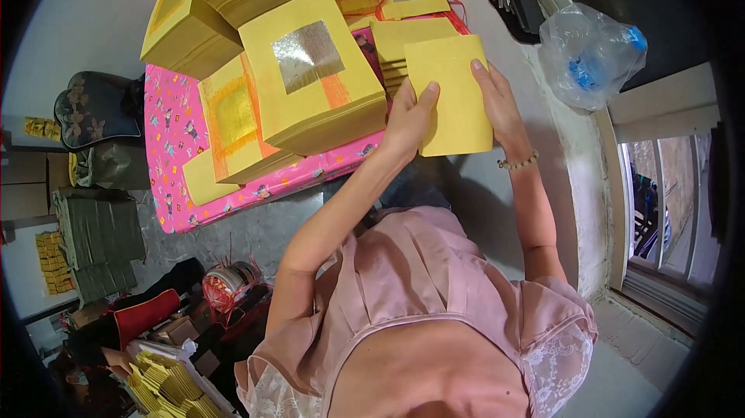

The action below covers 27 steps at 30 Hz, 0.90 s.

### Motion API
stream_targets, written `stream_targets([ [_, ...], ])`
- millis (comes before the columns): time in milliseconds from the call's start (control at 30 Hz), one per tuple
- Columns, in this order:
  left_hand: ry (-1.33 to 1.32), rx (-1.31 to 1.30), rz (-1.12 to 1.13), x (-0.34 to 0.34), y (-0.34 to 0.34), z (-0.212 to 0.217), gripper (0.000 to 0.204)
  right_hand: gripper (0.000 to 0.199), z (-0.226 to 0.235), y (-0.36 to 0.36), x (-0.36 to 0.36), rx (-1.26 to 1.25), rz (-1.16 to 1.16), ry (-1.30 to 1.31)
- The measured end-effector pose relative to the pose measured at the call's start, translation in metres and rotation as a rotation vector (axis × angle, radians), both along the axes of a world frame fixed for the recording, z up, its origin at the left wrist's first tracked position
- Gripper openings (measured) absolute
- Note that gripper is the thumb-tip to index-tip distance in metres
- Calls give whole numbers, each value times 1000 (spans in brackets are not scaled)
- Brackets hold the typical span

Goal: Sorting and counting sheets of yellow joss paper in a workshop.

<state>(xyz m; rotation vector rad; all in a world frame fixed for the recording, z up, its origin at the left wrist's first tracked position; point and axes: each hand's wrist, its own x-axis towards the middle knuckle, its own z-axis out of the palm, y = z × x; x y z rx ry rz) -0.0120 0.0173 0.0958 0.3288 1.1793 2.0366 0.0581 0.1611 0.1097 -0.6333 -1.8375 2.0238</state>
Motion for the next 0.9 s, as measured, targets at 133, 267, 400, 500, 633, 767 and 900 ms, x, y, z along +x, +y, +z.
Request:
stream_targets([
  [133, 263, 29, 111, 11, 2, -2, 32, 37, 11, 0, 3, 39, 34, 91],
  [267, 363, 18, 136, 20, -1, 1, 29, 36, 2, -2, 5, 144, -10, 171],
  [400, 382, 14, 125, 22, -6, 3, 31, 38, 5, -12, 7, 151, -78, 239],
  [500, 371, 39, 105, 25, -9, 5, 35, 39, 6, -16, 10, 124, -86, 281],
  [633, 410, 23, 140, 31, -13, 6, 38, 36, 18, -17, 15, 132, -63, 257],
  [767, 420, 16, 104, 33, -17, 8, 39, 32, 14, -3, 20, 150, -49, 200],
  [900, 380, 29, 72, 31, -20, 0, 39, 29, 17, -11, 15, 133, -52, 249],
])
